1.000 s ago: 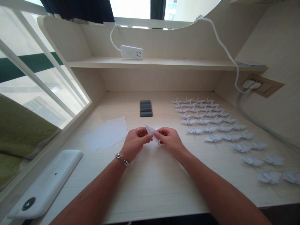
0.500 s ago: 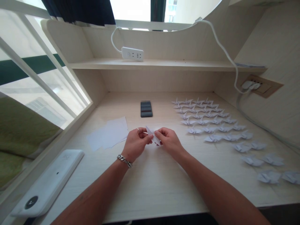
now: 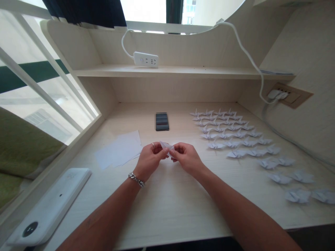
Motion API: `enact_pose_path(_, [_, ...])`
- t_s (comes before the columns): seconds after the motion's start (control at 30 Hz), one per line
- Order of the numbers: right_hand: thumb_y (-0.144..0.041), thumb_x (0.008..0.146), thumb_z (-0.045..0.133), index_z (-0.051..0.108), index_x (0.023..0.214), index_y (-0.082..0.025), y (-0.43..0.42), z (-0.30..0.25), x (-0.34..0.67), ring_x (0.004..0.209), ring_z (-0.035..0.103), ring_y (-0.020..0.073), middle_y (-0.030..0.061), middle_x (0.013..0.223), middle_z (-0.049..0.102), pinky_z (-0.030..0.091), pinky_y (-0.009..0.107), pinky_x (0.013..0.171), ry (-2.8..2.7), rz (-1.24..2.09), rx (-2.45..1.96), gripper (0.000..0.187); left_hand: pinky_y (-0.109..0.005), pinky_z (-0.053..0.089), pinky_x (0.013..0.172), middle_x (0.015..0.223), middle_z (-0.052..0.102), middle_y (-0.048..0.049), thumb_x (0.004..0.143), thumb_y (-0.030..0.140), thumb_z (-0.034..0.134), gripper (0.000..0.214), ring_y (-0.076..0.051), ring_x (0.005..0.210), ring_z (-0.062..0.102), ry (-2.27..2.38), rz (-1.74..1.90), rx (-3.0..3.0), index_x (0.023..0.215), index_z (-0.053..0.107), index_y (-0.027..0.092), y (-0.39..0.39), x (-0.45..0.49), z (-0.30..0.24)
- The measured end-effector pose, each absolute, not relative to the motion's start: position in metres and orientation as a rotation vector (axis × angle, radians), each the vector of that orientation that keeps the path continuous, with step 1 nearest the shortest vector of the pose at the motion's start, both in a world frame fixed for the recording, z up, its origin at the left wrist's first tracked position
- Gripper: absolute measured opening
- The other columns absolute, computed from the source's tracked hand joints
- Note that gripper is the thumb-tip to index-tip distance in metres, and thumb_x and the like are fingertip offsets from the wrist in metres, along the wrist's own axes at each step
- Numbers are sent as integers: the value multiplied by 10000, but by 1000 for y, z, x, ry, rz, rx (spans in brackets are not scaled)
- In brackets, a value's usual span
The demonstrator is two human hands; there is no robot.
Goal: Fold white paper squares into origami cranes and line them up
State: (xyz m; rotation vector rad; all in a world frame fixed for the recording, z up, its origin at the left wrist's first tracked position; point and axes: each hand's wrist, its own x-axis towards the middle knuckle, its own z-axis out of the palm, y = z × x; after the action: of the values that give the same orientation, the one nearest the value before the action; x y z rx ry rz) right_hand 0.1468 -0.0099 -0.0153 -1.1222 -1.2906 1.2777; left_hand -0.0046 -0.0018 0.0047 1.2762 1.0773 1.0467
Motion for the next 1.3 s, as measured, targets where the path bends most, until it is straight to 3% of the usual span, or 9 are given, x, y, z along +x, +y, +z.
enact_pose_path(0.33, [-287,650,752,603,837,-159,-9,-14,148,573,606,130,-16,609,634,507,276,572,-1234,1368,-1070,272,-264,501,617,666,669,-41,672,356,780,283,-128,605,610,1134,1107,1170,727,661,105,3,-8,-4])
enact_pose_path(0.57, [-369,614,799,592,838,-162,-10,-11,150,529,613,133,-18,569,642,514,277,542,-1220,1396,-1072,368,-236,469,578,636,643,-18,635,354,809,303,-102,571,571,1109,1168,1080,716,656,106,2,-7,-2])
enact_pose_path(1.0, [-438,726,724,620,953,-165,-8,-11,159,508,570,116,-10,615,634,456,239,489,-1441,1325,-1184,370,-232,472,547,635,669,-21,653,353,799,285,-110,545,589,1182,1196,1225,731,657,118,1,-7,3])
enact_pose_path(1.17, [-517,701,717,625,780,-161,-8,-10,153,615,579,119,3,690,634,474,248,565,-1253,1362,-1165,376,-269,530,639,710,696,-47,693,364,773,293,-147,641,646,1041,1095,1312,806,664,116,-1,-6,5])
enact_pose_path(1.3, [-496,646,768,621,719,-157,-10,-4,155,629,586,120,15,698,649,472,254,601,-1082,1581,-1064,376,-268,533,674,720,697,-36,727,376,753,329,-128,646,642,927,1092,1198,920,667,123,-1,-8,5])
